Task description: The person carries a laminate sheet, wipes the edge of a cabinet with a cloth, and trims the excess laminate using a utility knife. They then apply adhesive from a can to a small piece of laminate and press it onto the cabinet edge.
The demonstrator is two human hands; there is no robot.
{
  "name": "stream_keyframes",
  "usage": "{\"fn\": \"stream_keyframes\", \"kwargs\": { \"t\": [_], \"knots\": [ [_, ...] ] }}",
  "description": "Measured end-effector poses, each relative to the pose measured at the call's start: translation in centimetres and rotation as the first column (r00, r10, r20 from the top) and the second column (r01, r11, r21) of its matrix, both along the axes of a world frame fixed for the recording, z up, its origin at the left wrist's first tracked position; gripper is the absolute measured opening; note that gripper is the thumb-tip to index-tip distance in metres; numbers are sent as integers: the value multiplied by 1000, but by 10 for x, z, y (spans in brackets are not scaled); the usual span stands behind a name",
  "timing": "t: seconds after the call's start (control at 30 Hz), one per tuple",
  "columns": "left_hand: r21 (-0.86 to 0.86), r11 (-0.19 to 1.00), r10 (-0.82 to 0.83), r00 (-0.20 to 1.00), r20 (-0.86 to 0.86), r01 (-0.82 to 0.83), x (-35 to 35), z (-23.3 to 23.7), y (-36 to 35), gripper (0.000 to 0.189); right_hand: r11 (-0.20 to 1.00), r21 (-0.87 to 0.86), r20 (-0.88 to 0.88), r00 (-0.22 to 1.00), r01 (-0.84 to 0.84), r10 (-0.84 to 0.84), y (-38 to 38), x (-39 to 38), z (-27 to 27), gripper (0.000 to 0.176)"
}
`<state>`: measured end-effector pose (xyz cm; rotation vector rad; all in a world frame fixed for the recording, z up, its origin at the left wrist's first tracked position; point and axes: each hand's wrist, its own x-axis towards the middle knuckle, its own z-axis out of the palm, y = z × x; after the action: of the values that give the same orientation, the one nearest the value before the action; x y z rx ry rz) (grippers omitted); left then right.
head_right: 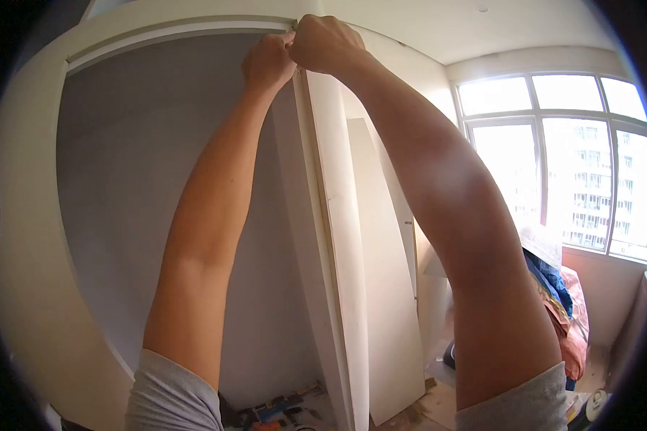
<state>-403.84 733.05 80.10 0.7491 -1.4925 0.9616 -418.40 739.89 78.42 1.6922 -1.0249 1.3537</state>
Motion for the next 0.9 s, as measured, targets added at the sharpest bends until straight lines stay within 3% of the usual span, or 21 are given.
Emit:
{"fn": "stream_keyframes", "kwargs": {
  "t": [0.07, 0.1, 0.13, 0.17, 0.23, 0.33, 0.43, 0.5, 0.57, 0.63, 0.73, 0.83, 0.9],
  "knots": [
    [16, 1000, 14, 1000, -7, -14, -3, -3, -4, 25, 1000, 10, -2, 1000, 23, -23, -5, -2, -2, 41],
    [-51, 997, 51, 999, -9, -52, -5, -16, -10, 25, 1000, -19, 10, 1000, -12, 12, -11, -4, -14, 33],
    [-116, 989, 89, 996, -14, -90, -6, -26, -15, 25, 998, -47, 21, 999, -48, 49, -15, -7, -26, 37],
    [-118, 989, 91, 996, -14, -92, -6, -33, -16, 25, 998, 50, 51, 998, -42, 39, -9, -9, -37, 47],
    [-85, 996, 22, 996, -81, -29, -3, -40, -19, 28, 999, -14, 39, 998, -46, 46, -15, -10, -38, 40],
    [22, 1000, 1, 998, -56, 0, -4, 4, -6, 32, 997, -9, 57, 995, -83, 83, 1, -5, -3, 24],
    [-9, 996, 85, 996, 7, -85, -5, 12, -6, 30, 998, -10, 54, 997, -57, 58, -4, -2, 2, 23],
    [-30, 997, 71, 997, 3, -71, -4, -13, -7, 29, 997, -59, 71, 996, -51, 55, -15, -5, -23, 24],
    [-38, 998, 56, 998, 6, -55, -8, -36, -6, 27, 998, 23, 6, 999, -54, 54, -16, -13, -47, 30],
    [-27, 1000, 6, 996, -84, -9, -8, -45, -5, 27, 995, -4, 28, 994, -102, 102, -18, -13, -43, 29],
    [51, 998, -34, 998, -50, 37, -6, -6, -1, 25, 999, 9, 19, 999, -38, 38, -15, -11, -9, 28],
    [-15, 998, 65, 995, -75, -67, -11, 7, -2, 25, 996, -74, 13, 999, -40, 41, -11, -7, -3, 29],
    [-42, 998, 44, 997, -67, -47, -11, -5, -14, 24, 999, -32, -2, 1000, -27, 27, -9, -12, -11, 29]
  ]
}}
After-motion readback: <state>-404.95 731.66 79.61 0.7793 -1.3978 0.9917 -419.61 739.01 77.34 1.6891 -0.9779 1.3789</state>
